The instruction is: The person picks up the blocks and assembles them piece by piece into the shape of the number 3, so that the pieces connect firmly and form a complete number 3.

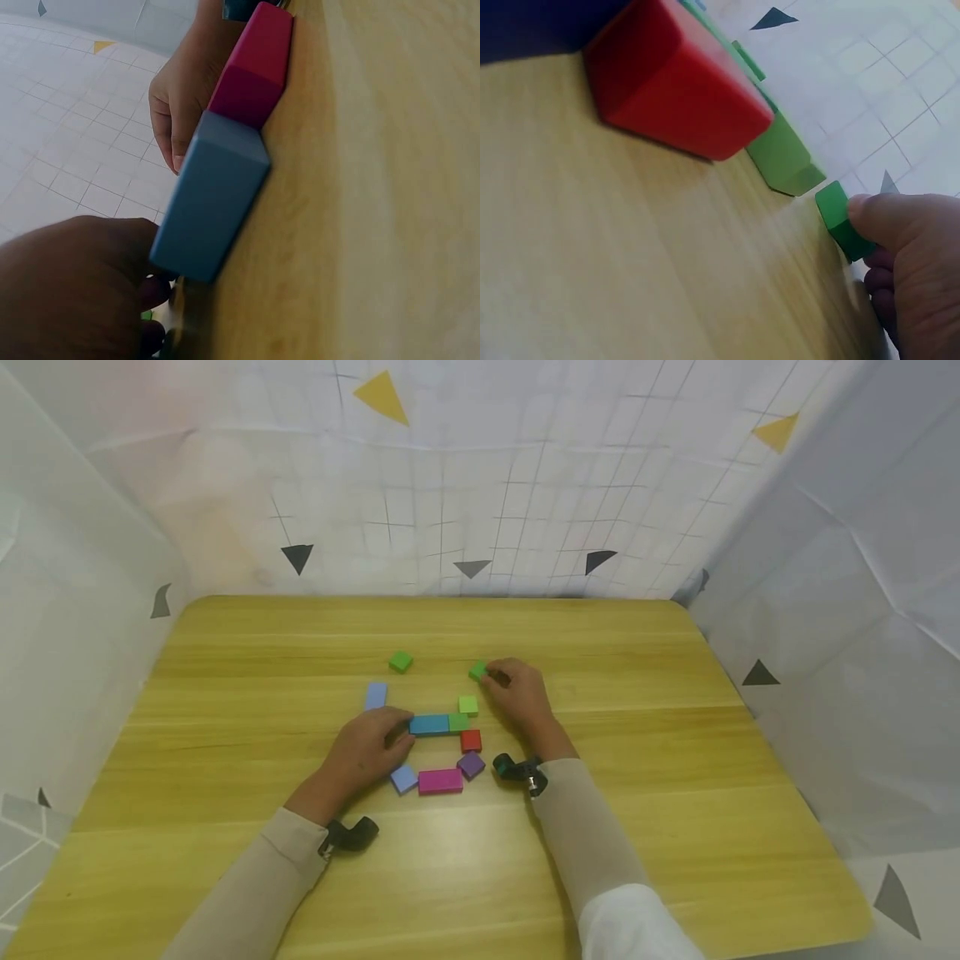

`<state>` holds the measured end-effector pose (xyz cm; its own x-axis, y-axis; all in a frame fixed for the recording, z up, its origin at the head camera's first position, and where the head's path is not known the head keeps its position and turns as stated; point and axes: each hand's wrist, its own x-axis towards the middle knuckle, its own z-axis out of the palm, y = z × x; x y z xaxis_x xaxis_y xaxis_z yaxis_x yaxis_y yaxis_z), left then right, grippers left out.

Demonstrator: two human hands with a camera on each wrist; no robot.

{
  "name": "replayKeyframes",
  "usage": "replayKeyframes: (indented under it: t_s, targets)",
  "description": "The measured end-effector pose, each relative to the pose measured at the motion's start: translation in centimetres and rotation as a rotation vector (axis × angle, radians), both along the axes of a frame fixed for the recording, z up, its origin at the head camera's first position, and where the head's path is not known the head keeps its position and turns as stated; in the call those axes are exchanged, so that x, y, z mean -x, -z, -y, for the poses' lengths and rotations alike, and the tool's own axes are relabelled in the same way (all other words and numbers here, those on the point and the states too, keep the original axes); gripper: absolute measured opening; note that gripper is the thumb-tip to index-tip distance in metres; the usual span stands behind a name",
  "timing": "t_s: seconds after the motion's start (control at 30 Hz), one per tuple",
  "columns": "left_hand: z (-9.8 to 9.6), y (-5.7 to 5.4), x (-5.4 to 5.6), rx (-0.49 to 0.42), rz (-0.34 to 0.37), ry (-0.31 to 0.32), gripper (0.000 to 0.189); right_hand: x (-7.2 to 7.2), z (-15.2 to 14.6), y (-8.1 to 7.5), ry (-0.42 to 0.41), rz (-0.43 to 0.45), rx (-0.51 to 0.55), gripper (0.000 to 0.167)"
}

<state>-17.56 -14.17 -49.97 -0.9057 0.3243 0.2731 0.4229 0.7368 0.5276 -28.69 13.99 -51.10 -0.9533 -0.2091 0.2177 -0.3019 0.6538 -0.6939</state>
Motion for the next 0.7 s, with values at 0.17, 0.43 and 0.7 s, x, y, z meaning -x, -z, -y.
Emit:
replayKeyframes:
  t_s: [0.17, 0.43, 0.7]
  targets:
    - [-0.05, -0.10, -0.01, 0.001, 0.010, -0.002, 0.035, -0.13, -0.15, -0.14, 0.031, 0.069, 0.080, 0.033]
    - [-0.12, -0.13, -0.01, 0.008, 0.012, -0.002, 0.035, -0.27, 0.05, -0.27, 0.019, 0.113, 0.111, 0.028]
    - [-0.12, -0.01, -0.02, 0.008, 0.026, -0.011, 0.034, -0.58, 0.46, -0.38, -0.028, 0.109, 0.130, 0.025]
